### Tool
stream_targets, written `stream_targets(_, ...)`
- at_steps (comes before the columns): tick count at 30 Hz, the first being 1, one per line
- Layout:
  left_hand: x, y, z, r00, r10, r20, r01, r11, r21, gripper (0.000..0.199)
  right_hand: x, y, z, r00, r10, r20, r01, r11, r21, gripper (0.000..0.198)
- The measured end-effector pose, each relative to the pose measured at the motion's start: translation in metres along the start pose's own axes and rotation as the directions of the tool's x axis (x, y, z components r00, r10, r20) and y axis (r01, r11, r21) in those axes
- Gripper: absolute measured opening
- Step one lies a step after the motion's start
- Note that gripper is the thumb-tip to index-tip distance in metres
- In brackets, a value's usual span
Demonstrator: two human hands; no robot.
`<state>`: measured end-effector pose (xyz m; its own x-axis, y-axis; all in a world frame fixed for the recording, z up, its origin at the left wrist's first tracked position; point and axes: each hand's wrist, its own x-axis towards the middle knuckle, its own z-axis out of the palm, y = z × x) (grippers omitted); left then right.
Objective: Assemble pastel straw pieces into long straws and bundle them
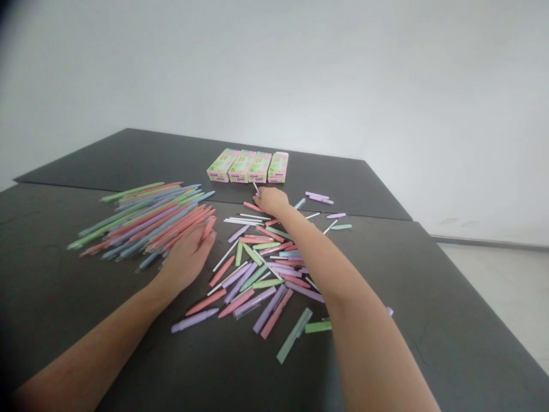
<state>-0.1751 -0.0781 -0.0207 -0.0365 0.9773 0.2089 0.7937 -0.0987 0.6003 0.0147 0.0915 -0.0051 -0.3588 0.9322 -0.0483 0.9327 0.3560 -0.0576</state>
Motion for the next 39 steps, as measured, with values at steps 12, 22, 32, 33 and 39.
stream_targets(12, -0.002, 0.001, 0.003, 0.999, 0.037, 0.014, -0.037, 0.999, -0.015, 0.029, -0.061, 0.016, -0.005, 0.970, -0.240, 0.031, 0.242, 0.968, -0.072, 0.047)
stream_targets(22, -0.003, 0.004, 0.004, 0.998, 0.045, 0.036, -0.044, 0.999, -0.019, 0.035, -0.062, 0.114, -0.021, 0.912, 0.324, -0.250, -0.305, 0.946, 0.112, 0.048)
stream_targets(32, -0.003, 0.005, 0.006, 0.997, 0.072, 0.039, -0.072, 0.997, -0.005, 0.032, -0.075, 0.146, 0.004, 0.922, 0.381, -0.067, -0.378, 0.924, 0.058, 0.049)
stream_targets(33, -0.003, 0.006, 0.006, 0.996, 0.079, 0.041, -0.079, 0.997, -0.004, 0.031, -0.078, 0.141, 0.004, 0.935, 0.350, -0.063, -0.348, 0.936, 0.052, 0.048)
stream_targets(39, -0.005, 0.007, 0.006, 0.993, 0.110, 0.051, -0.110, 0.994, -0.005, 0.028, -0.103, 0.107, 0.007, 0.967, 0.240, -0.088, -0.239, 0.971, 0.030, 0.045)
